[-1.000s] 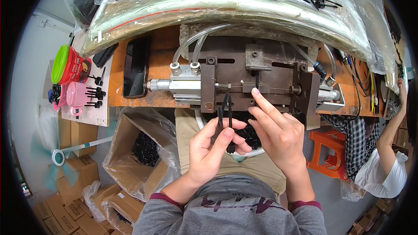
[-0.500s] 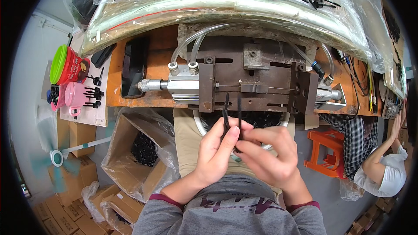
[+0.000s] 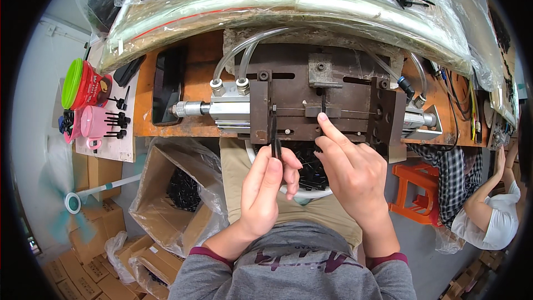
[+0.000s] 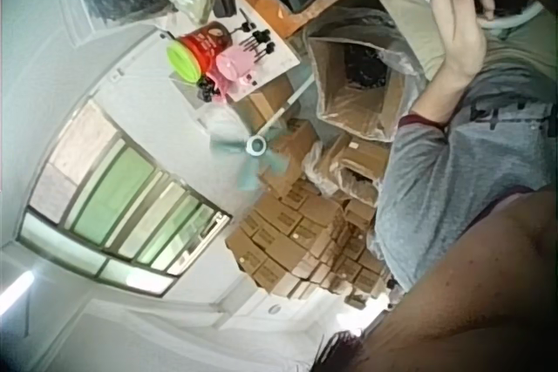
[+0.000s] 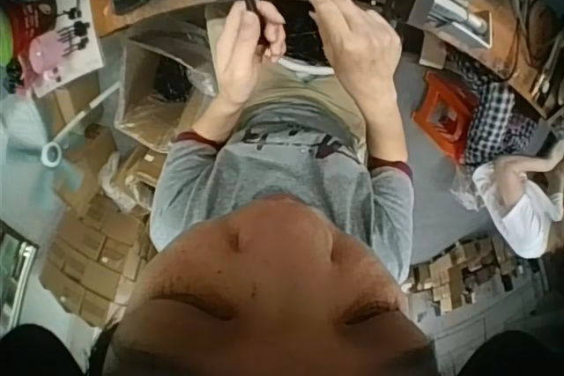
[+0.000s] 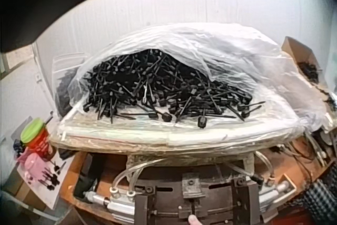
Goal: Assembling small black plastic components using a pneumatic press or jig.
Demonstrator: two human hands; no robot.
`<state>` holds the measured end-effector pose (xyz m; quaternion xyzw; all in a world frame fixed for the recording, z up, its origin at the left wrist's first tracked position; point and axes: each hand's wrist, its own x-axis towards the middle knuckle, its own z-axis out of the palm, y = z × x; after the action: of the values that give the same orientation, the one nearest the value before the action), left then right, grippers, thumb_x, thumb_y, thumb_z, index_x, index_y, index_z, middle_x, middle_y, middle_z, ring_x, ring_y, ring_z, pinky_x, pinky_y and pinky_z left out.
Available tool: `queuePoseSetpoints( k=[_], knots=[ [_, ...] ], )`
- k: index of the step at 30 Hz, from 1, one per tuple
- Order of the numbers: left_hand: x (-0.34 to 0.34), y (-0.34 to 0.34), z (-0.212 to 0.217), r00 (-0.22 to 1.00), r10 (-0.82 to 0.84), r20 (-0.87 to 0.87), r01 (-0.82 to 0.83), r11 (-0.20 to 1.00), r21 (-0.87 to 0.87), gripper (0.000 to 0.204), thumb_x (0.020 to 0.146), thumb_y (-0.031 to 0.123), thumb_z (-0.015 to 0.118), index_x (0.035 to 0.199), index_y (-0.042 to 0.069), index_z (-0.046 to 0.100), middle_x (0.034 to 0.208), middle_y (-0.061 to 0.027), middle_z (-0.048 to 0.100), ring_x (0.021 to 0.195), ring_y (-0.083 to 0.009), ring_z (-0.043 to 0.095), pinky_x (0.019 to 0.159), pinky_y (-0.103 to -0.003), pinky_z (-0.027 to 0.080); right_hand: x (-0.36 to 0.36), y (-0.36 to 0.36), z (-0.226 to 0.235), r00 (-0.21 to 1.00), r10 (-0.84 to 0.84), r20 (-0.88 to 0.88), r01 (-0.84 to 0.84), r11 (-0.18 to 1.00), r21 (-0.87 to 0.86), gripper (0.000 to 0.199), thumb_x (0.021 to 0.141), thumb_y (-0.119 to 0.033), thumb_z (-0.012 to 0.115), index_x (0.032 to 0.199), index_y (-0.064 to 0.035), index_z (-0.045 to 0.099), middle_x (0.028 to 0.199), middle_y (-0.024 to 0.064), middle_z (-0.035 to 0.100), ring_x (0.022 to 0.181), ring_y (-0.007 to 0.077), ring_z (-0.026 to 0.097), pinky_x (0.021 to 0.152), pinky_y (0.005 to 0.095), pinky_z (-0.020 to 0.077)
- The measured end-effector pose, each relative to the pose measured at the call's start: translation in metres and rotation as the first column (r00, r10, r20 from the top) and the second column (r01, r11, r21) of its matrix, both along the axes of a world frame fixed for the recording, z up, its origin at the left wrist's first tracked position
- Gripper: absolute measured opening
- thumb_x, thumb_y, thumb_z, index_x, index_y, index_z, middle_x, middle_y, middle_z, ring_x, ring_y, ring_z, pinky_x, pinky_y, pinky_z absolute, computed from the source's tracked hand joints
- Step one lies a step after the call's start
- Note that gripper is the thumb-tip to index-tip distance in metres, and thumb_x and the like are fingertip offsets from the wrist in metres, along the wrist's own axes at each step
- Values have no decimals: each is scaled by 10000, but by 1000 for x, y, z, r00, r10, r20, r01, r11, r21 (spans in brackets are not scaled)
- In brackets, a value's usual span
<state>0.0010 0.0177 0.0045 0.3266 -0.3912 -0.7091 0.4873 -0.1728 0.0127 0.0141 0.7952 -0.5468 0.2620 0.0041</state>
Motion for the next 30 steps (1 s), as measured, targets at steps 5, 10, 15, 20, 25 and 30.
queuePoseSetpoints(
  k=[5,10,15,20,25,30],
  knots=[
    [-3,-1,2,994,61,89,-53,994,-96,220,1065,215,349,1053,24,459,990,-216,632,854,-231,619,778,-341,511,1,-1,2,1000,-4,-7,4,1000,7,197,706,-37,644,901,-23,664,1212,107,676,505,110,560,509,240,423],
    [-3,-4,6,995,74,72,-63,988,-138,199,1060,184,345,1056,22,460,1174,-319,620,1105,-337,630,979,-424,469,1,-1,3,1000,-17,-13,16,1000,-8,172,715,-40,652,886,-25,666,1197,100,684,480,117,535,506,239,420],
    [-3,-6,5,990,106,89,-93,986,-140,184,1053,161,352,1047,19,470,1188,-340,603,1178,-362,596,1034,-441,426,-1,4,7,983,63,170,-58,998,-39,183,706,-17,682,888,-28,669,1077,89,703,556,135,596,513,251,441],
    [-3,-4,6,1000,13,16,-12,998,-64,193,1051,162,354,1051,11,474,1191,-344,597,1213,-366,572,1022,-426,439,12,21,15,896,239,374,-245,969,-32,316,646,-24,689,962,-18,685,912,83,672,668,184,649,558,286,524],
    [-7,0,0,1000,-2,-7,2,1000,-18,255,1053,151,346,1171,-27,485,1207,-294,611,1212,-335,574,1019,-404,454,9,22,13,878,270,395,-295,956,2,330,644,-8,707,974,1,687,886,98,652,727,217,660,592,310,543],
    [2,-4,0,964,75,256,-17,975,-222,342,1057,130,361,1345,-30,454,1197,-142,652,888,-110,573,818,-241,458,-1,11,9,940,94,328,-86,996,-38,289,674,54,751,945,35,654,1075,175,634,845,289,674,699,343,564]
  ],
)
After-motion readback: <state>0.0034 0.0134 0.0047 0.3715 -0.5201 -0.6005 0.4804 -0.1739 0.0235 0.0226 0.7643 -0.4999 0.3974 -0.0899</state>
